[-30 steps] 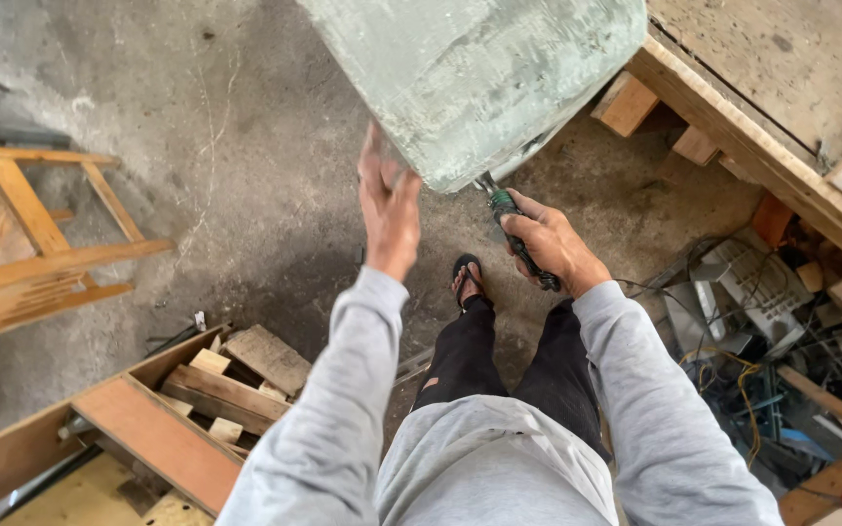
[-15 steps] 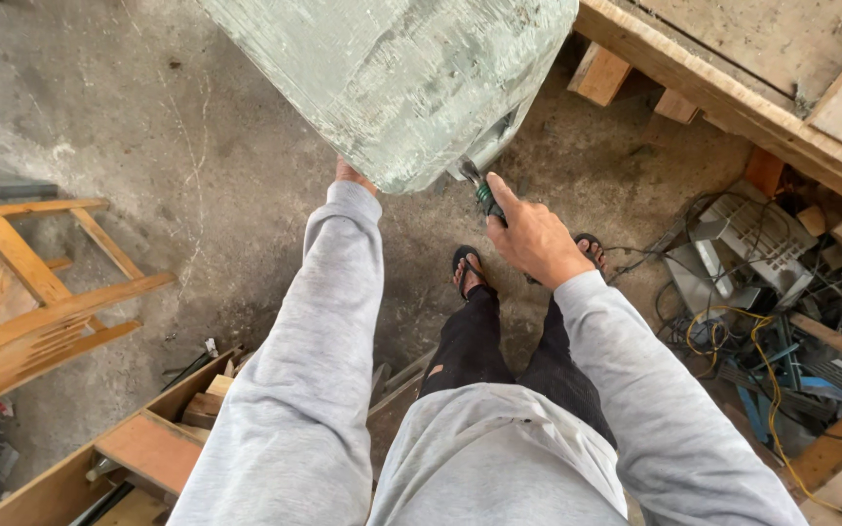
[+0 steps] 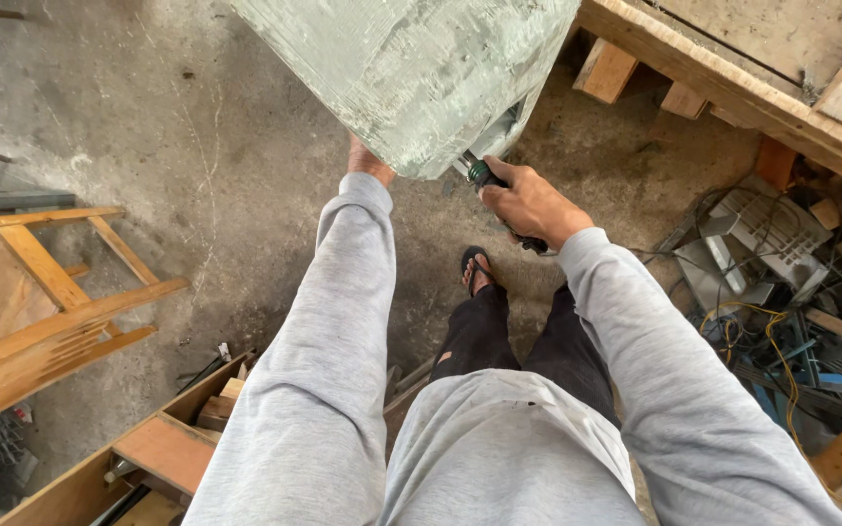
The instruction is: The person uses a handheld electric cutting tool to trim and shape a large gray plastic crate. They work along the edges and corners, removing small sections of plastic and occasionally repositioning the crate to access different areas.
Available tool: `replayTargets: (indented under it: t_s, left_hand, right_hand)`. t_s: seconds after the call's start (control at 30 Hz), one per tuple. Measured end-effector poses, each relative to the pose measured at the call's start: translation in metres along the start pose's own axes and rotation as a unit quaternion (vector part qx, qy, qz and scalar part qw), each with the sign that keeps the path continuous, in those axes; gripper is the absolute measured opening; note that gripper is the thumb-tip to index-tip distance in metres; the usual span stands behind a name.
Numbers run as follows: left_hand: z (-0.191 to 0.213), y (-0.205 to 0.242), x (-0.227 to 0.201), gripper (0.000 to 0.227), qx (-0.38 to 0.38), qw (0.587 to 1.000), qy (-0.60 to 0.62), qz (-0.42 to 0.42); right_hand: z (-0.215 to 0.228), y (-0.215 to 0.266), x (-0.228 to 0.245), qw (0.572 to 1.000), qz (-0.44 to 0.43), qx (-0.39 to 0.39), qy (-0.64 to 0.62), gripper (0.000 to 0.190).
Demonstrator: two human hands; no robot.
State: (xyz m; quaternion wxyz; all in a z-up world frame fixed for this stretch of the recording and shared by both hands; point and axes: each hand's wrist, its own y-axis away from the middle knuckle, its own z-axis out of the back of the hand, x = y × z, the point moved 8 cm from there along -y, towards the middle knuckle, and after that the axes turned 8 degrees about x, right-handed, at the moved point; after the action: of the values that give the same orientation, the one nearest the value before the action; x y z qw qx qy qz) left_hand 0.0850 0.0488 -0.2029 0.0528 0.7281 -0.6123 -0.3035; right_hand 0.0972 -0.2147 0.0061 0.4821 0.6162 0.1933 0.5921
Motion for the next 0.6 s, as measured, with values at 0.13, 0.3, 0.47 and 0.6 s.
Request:
replayTargets:
  t_s: [0.13,0.3,0.47,0.6]
  left_hand:
    - [0.012,0.004,-0.004,0.064,-0.049,0.996,-0.075,-0.026]
    - [0.018,-0.006,-0.001,0.067,-0.033,0.999,0.004,-0.023]
    - [0.011,-0.009,-0.004,0.07,-0.016,0.993,-0.106,-0.046]
    - [-0.004,0.001,-0.005,0.08,-0.051,0.996,-0.064,-0.023]
  right_hand:
    - [-0.001,0.005,0.006,0.994,0.059,-0.042,0.086,0.061]
    - [-0.024,0.025,0.004,0.986,0.131,-0.098,0.042,0.065]
    - [-0.051,0.026,-0.018,0.991,0.087,-0.095,-0.042,0.07]
    - [-0.056,0.023,-0.02,0.989,0.092,-0.108,-0.04,0.072]
